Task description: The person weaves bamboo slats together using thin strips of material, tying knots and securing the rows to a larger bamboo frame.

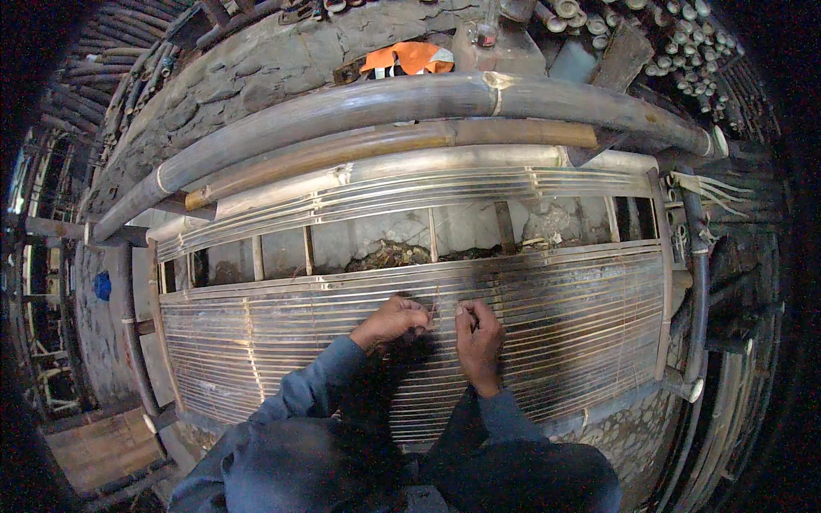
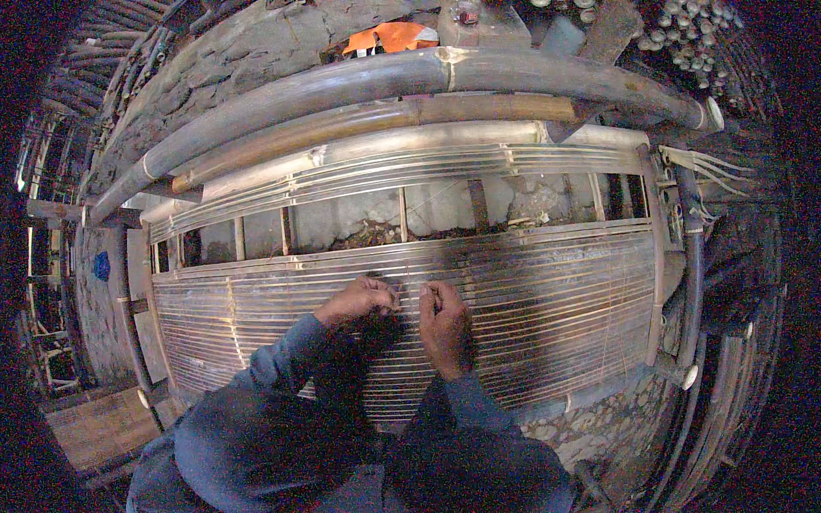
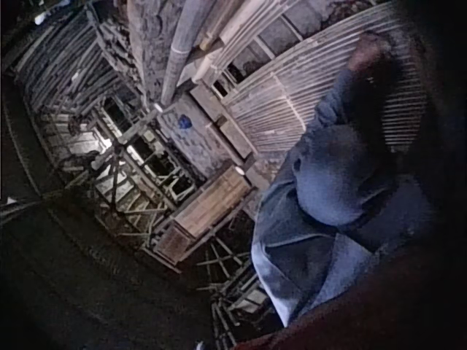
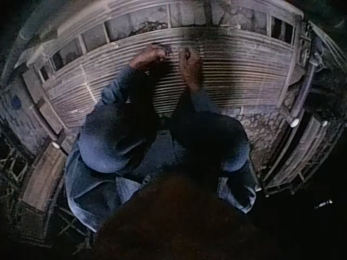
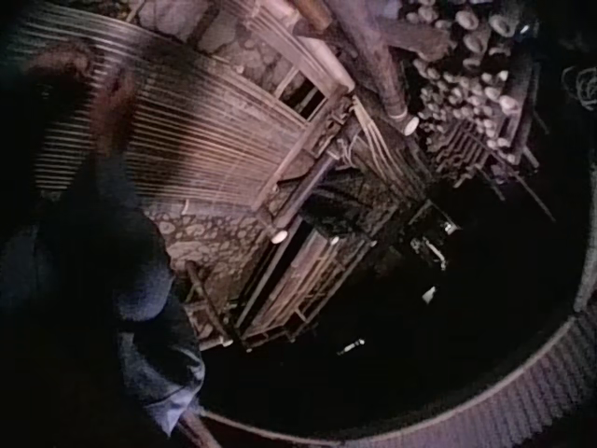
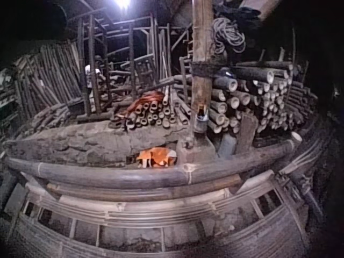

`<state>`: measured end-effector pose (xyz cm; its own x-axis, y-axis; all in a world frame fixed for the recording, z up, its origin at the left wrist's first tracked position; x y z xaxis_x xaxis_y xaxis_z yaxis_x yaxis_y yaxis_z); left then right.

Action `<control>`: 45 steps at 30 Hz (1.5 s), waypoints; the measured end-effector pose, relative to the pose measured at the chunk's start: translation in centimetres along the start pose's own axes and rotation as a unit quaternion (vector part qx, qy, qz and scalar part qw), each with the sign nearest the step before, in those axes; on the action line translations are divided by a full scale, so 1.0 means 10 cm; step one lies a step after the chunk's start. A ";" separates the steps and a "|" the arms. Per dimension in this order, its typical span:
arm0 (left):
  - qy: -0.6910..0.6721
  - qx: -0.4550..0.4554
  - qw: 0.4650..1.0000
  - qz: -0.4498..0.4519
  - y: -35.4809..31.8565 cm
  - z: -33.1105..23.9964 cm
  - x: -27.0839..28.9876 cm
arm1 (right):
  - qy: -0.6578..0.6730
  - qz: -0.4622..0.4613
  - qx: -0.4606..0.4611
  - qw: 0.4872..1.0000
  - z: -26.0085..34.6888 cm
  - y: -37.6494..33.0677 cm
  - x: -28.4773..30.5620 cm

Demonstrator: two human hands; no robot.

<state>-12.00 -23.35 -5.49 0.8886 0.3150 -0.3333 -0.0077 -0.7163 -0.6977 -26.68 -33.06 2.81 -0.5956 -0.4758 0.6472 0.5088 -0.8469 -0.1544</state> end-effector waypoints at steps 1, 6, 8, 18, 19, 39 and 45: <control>-0.050 -0.002 0.999 0.013 -0.01 0.01 -0.02 | -0.009 0.012 0.003 1.000 0.00 0.03 0.02; -0.182 -0.013 0.983 0.033 -0.12 -0.05 -0.13 | -0.011 0.010 0.047 0.999 0.17 -0.14 0.06; -0.197 -0.004 0.980 0.031 -0.14 -0.01 -0.10 | 0.001 0.031 0.096 0.995 0.21 -0.21 -0.02; -0.114 -0.065 0.991 -0.007 -0.06 -0.01 -0.03 | 0.115 0.057 -0.007 0.992 -0.06 -0.13 -0.16; -0.179 -0.088 0.979 -0.041 -0.07 -0.05 0.04 | 0.089 0.018 0.009 0.996 -0.09 -0.10 -0.13; -0.322 -0.022 0.946 -0.019 -0.15 0.13 -0.43 | -0.038 -0.031 0.136 0.990 0.28 -0.21 -0.02; -0.259 -0.055 0.963 -0.052 0.04 0.08 -0.26 | -0.018 -0.019 0.139 0.990 0.39 -0.15 0.02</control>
<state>-14.65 -23.93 -5.43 0.5331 0.6369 -0.5568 0.1439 -0.7169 -0.6822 -25.13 -31.00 6.09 -0.5973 -0.4315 0.6761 0.6405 -0.7639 0.0783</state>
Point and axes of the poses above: each hand's wrist, its own y-axis towards the middle knuckle, its own x-axis out of the back of the hand, z = x × y, the point moved 7 cm from there along y, towards the middle knuckle, and after that the axes turned 15 degrees about -y, right-handed, at the moved point
